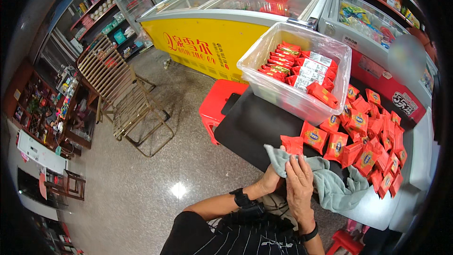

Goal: Wiping down small red packages with a cloth and organizing them in a bin.

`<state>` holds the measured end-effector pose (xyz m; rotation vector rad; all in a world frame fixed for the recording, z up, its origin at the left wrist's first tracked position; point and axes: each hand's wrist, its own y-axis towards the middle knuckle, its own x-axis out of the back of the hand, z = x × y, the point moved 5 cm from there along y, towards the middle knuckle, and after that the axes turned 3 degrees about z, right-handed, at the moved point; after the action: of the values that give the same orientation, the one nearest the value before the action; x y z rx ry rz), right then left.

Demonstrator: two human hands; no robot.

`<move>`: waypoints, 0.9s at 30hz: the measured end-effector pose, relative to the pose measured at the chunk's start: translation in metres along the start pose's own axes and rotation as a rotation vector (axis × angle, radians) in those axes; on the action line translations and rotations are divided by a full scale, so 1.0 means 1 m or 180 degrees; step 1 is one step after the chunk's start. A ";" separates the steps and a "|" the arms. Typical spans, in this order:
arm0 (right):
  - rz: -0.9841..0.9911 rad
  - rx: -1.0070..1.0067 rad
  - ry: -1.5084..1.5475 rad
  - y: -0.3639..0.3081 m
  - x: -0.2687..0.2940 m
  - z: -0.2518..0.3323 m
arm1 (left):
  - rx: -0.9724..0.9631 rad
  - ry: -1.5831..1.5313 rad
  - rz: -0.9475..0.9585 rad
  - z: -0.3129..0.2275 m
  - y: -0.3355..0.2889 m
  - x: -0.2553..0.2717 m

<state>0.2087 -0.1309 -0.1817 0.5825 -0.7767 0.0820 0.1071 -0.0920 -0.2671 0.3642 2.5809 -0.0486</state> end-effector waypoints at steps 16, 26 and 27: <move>-0.0278 -0.0608 0.0027 0.017 0.010 -0.012 | 0.0230 -0.1438 0.0577 -0.013 0.016 -0.009; -0.1128 -0.1484 0.1916 -0.012 0.030 -0.046 | 0.0870 -0.0845 0.0828 -0.018 0.017 -0.022; -0.1196 -0.1488 0.1942 -0.011 0.037 -0.044 | 0.0777 -0.0805 0.0752 -0.021 0.019 -0.026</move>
<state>0.2663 -0.1223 -0.1866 0.2226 -0.0726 -0.2551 0.1228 -0.0781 -0.2351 0.7037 2.2704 -0.3069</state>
